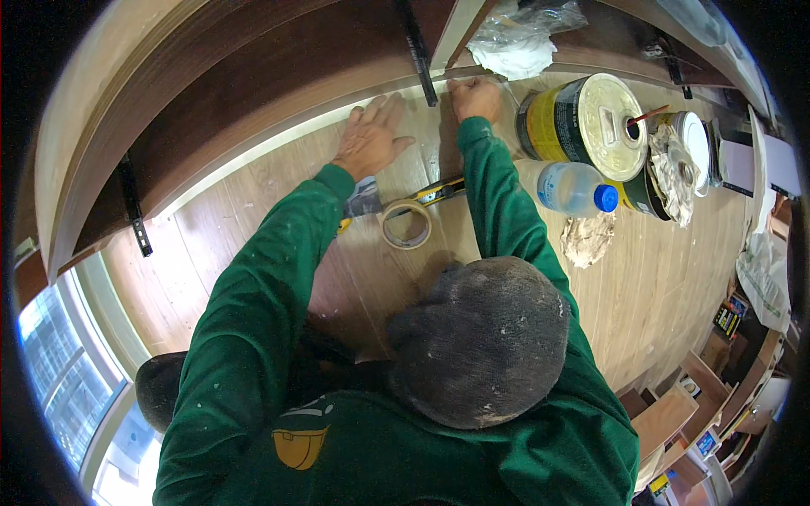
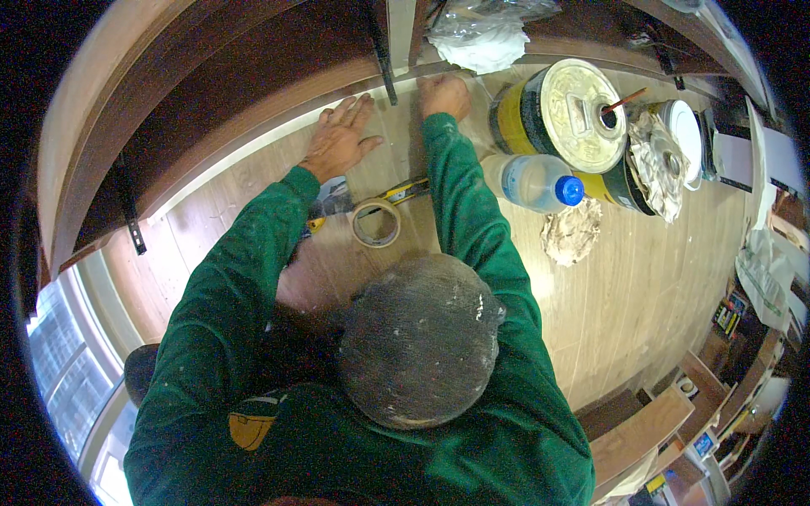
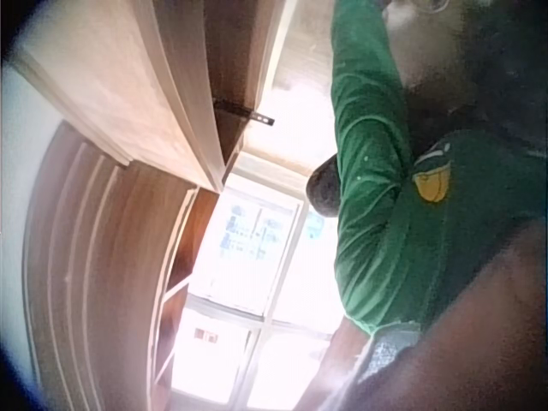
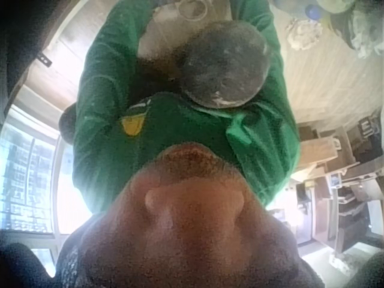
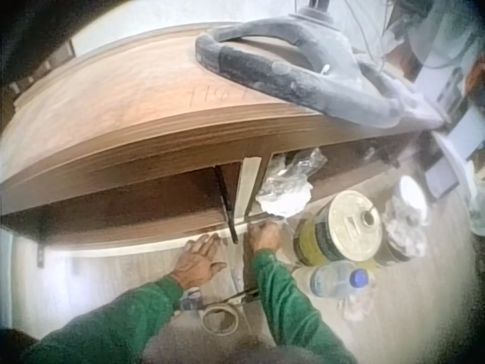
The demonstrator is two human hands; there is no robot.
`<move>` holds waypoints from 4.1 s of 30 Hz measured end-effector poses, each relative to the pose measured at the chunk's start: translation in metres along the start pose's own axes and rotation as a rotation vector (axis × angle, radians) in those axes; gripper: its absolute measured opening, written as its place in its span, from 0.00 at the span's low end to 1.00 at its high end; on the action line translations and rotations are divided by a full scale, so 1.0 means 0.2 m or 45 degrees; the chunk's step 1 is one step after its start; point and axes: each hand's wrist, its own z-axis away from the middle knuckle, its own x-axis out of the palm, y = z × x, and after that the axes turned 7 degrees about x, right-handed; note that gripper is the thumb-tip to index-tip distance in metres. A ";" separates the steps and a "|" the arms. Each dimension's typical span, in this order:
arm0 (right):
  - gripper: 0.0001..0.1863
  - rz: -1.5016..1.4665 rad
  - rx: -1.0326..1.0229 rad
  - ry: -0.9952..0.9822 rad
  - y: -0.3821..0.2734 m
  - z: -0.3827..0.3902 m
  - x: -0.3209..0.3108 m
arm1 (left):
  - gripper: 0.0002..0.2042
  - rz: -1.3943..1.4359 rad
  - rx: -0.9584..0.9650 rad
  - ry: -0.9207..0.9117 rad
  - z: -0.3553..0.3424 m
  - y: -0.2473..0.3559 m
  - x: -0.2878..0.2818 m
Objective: The person wipes a curved wooden shelf with a cloth, then uses a sanding block to smooth the surface. They apply masking tape along the edge of the shelf and press it down firmly.
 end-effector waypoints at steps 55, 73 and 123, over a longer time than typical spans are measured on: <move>0.22 -0.169 -1.339 -0.343 -0.16 0.65 -0.20 | 0.25 -0.177 -0.046 -0.678 0.84 -0.45 -0.76; 0.20 -0.034 -1.790 -0.543 -0.35 0.96 0.03 | 0.21 2.473 -1.302 0.625 2.09 0.20 -1.03; 0.44 0.389 -1.190 -0.096 -0.20 0.73 0.00 | 0.18 2.262 -1.078 0.610 1.22 -0.54 -0.81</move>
